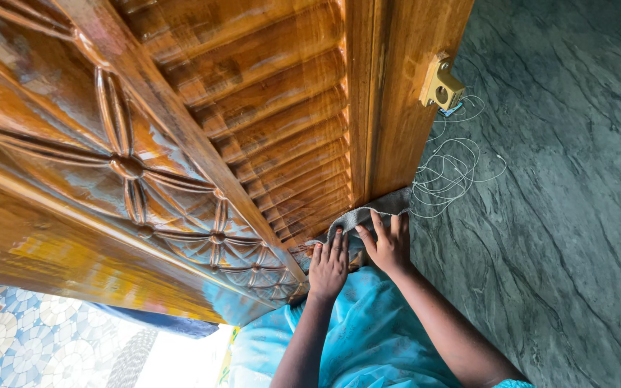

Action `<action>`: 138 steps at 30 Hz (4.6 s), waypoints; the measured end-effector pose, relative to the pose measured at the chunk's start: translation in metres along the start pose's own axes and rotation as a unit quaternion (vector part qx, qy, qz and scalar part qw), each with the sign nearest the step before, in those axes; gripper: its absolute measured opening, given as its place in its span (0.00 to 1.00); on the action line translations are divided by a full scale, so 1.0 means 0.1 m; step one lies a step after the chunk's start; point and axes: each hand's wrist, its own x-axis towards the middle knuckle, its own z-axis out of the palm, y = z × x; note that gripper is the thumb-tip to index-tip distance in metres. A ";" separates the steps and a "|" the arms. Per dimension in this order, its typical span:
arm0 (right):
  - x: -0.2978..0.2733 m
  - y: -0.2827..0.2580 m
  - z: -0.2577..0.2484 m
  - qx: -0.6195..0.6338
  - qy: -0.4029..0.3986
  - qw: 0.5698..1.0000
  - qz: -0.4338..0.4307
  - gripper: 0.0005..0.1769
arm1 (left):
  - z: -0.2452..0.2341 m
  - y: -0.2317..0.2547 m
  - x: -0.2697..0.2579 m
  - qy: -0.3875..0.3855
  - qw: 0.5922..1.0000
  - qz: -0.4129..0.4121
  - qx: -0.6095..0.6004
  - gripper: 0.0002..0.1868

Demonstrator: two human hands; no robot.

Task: The person wipes the surface of a wooden door with a gray cloth, moving methodically across the carved panels and flat areas. The camera remains focused on the hands and the door throughout the task.

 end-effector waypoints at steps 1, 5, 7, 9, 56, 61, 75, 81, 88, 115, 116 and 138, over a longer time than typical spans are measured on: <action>0.00 -0.01 0.00 -0.002 0.003 1.000 -0.006 0.28 | 0.01 -0.02 -0.03 0.012 1.000 -0.001 0.006 0.29; -0.06 -0.06 0.04 -0.006 -0.003 1.000 -0.022 0.26 | 0.01 -0.13 -0.15 0.043 0.999 -0.024 0.021 0.26; -0.11 -0.10 0.09 -0.007 -0.005 0.999 -0.044 0.25 | -0.03 -0.22 -0.23 0.051 0.998 -0.034 0.027 0.25; -0.17 -0.18 0.16 -0.010 0.002 0.997 -0.082 0.25 | -0.09 -0.33 -0.32 0.059 0.997 -0.033 0.035 0.24; -0.15 -2.67 0.74 0.076 -0.047 0.959 -0.270 0.17 | -1.61 -1.96 -1.51 0.191 0.906 -0.301 0.229 0.30; 0.16 -2.87 0.61 0.089 0.007 0.964 -0.251 0.21 | -1.75 -2.03 -1.31 0.193 0.919 -0.302 0.166 0.34; 0.29 -2.90 1.01 0.032 0.045 0.959 -0.277 0.31 | -1.07 -2.31 -1.30 0.230 0.924 -0.262 0.160 0.38; -0.28 -2.59 1.48 0.009 0.033 0.950 -0.309 0.31 | -0.17 -2.34 -1.79 0.214 0.929 -0.244 0.179 0.40; -0.94 -2.22 1.85 0.044 0.013 0.948 -0.314 0.27 | -0.11 -1.99 -1.91 0.175 0.944 -0.250 0.127 0.31; -0.76 -1.11 1.28 0.022 -0.021 0.952 -0.304 0.33 | -0.27 -1.43 -1.50 0.137 0.974 -0.138 0.113 0.27; -0.73 -1.03 1.24 0.019 -0.018 0.956 -0.292 0.32 | -0.31 -1.38 -1.42 0.116 0.978 -0.139 0.106 0.27; -0.49 0.31 0.62 -0.032 -0.039 0.981 -0.185 0.30 | -0.66 -0.39 0.13 0.066 0.997 0.035 -0.018 0.33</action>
